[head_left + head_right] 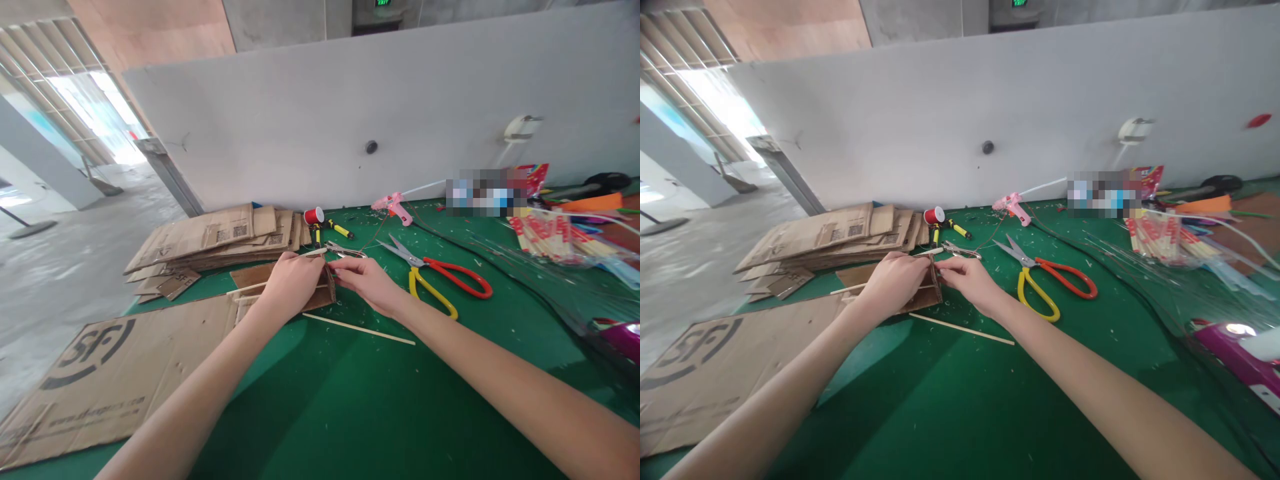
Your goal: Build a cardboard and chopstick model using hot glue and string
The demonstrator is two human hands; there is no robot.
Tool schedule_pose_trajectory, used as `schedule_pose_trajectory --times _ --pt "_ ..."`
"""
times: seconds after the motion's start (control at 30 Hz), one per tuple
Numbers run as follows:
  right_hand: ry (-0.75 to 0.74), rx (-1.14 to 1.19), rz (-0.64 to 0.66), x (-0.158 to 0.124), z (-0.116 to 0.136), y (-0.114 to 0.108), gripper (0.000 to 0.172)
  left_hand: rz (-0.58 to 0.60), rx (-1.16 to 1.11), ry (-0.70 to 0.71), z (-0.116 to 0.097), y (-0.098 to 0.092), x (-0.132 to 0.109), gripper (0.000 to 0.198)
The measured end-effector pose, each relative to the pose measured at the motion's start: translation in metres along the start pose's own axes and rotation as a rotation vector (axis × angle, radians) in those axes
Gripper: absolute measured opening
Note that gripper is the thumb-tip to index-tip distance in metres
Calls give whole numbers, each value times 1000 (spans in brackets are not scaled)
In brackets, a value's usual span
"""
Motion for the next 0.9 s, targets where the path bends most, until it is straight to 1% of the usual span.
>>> schedule_pose_trajectory --times 0.1,0.23,0.33,0.4,0.43,0.5,0.53,0.6,0.63,0.7,0.73,0.77,0.83,0.9 --pt "-27 -62 14 1 2 -1 26 16 -5 8 1 0 0 20" --pt "-74 -191 48 2 8 1 26 29 -4 -16 5 -2 -1 23" --pt "-152 -309 91 -2 15 9 31 27 -3 -34 5 -4 -2 18" --pt "-189 -412 85 -4 17 14 35 3 -22 -5 2 -7 -2 14" --pt "-205 -469 62 -5 17 15 37 -17 -31 21 -1 -9 -3 14" --pt "-239 -579 -20 -5 18 15 33 -55 -55 63 -4 -14 -5 17" --pt "-254 -622 -71 -5 19 12 30 -58 -81 75 -4 -16 -6 20" --pt "-266 -685 -167 -3 20 6 27 -28 -170 109 -1 -20 -9 25" --pt "-263 -709 -205 -2 20 2 26 -7 -219 129 1 -23 -12 33" --pt "-263 -749 -249 0 22 -6 28 24 -250 155 9 -30 -18 59" --pt "-270 -766 -261 0 22 -9 29 23 -218 139 15 -34 -21 68" --pt "-277 -779 -271 1 23 -12 29 12 -163 99 22 -39 -24 72" --pt "-255 -775 -303 2 24 -19 30 -33 -49 -18 38 -50 -30 65" --pt "-151 -649 -324 4 20 -25 31 -113 -16 -138 54 -62 -34 52"
Point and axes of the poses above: each hand's wrist, its own x-axis towards the middle knuckle, its own y-axis out of the palm, z = x × y, the point moved 5 cm from there along x, towards the middle knuckle, and after that the axes turned 1 degree about z, right-handed, at the moved point
